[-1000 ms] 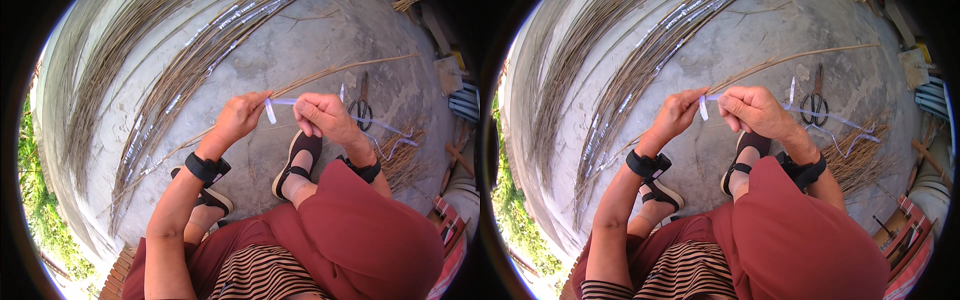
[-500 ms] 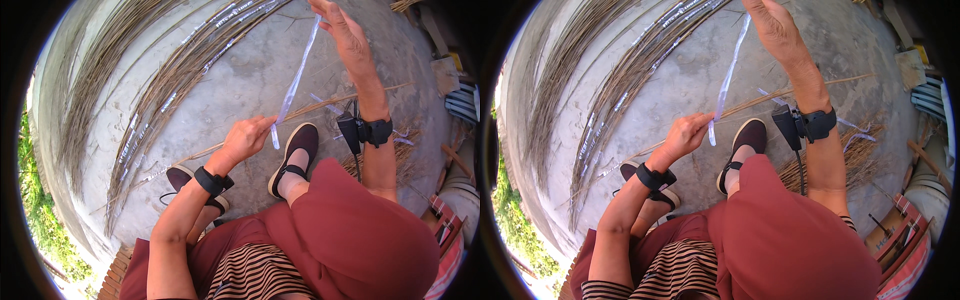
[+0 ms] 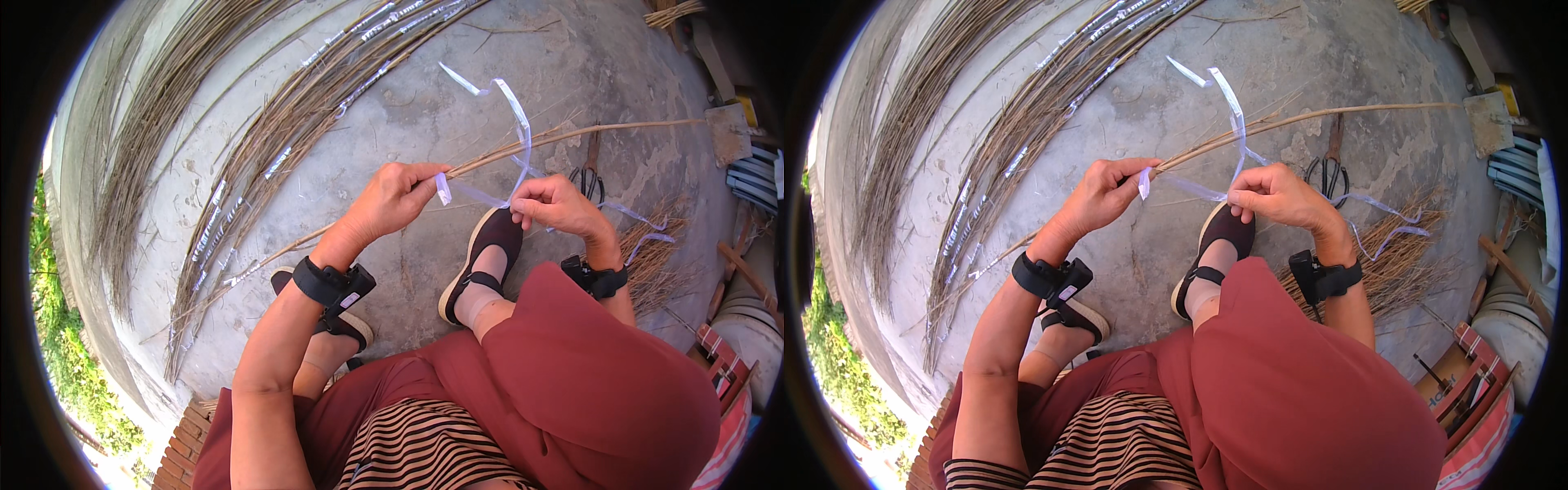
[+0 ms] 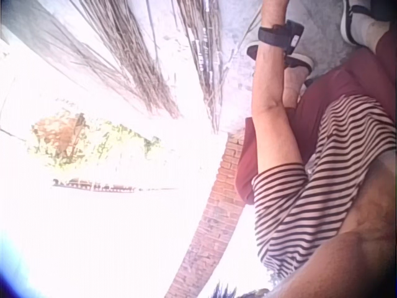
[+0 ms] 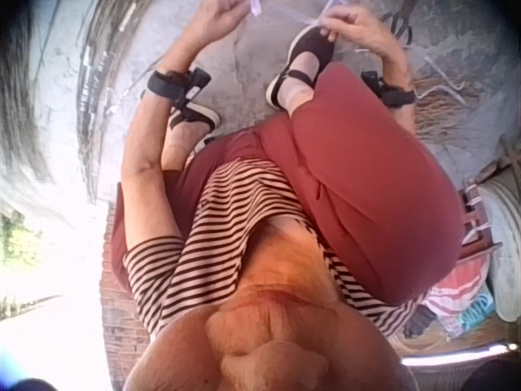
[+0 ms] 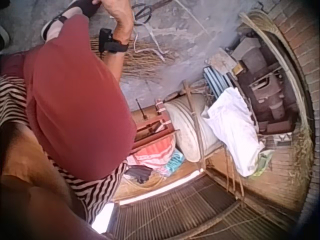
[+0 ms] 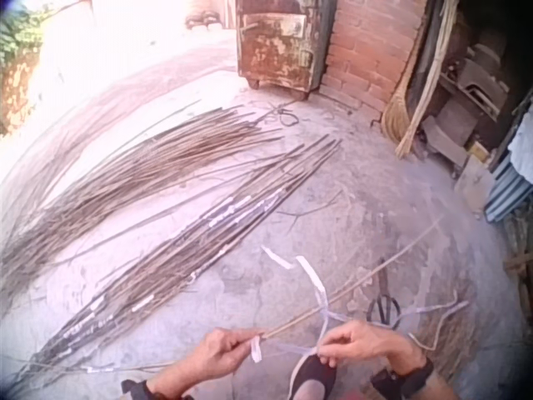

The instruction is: The person handles long dried plant stems on the ground, then unwraps a plastic cover from a set of clear plastic bands, and begins wrapping a band tightly around the ends of a bunch of stems to bind them together.

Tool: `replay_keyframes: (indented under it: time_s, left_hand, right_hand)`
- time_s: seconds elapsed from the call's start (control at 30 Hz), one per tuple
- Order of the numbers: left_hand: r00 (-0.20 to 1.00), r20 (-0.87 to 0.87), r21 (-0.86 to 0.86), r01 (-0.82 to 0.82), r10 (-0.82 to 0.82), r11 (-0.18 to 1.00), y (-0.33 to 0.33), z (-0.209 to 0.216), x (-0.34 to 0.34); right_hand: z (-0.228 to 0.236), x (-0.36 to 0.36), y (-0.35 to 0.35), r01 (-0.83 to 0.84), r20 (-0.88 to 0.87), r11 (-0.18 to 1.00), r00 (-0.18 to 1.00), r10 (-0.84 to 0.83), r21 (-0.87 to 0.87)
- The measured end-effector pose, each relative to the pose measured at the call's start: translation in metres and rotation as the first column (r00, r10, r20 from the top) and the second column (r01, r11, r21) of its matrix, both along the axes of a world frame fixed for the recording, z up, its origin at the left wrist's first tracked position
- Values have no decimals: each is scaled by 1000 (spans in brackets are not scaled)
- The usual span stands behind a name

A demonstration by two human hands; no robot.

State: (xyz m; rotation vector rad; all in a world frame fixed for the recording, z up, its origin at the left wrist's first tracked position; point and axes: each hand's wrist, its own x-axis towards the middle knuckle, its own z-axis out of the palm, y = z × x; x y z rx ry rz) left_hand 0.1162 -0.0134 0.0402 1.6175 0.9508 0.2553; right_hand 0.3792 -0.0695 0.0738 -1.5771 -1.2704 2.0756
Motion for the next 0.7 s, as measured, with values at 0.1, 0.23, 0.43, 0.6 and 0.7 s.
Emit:
replay_keyframes:
  time_s: [0.1, 0.23, 0.43, 0.6, 0.7]
  left_hand:
    - [1000, 18, -26, -10, 11, 1000, -1, -1, 4]
    - [1000, 8, -71, -25, 26, 997, -3, 5, 8]
    - [997, 67, -18, -40, 41, 999, -6, -9, 5]
    - [999, 20, -44, -26, 27, 999, -6, -5, 7]
    - [1000, 5, -53, -23, 23, 998, -6, -2, 7]
  right_hand:
    - [-6, -8, -1, 137, 36, 991, 990, -136, -1]
    - [-25, -23, -3, 256, 41, 964, 965, -259, 70]
    - [-38, -40, -14, 417, -14, 904, 907, -420, -94]
    - [-53, -42, -23, 653, -206, 664, 639, -741, -365]
    - [-57, -43, -25, 704, -139, 596, 594, -792, -387]
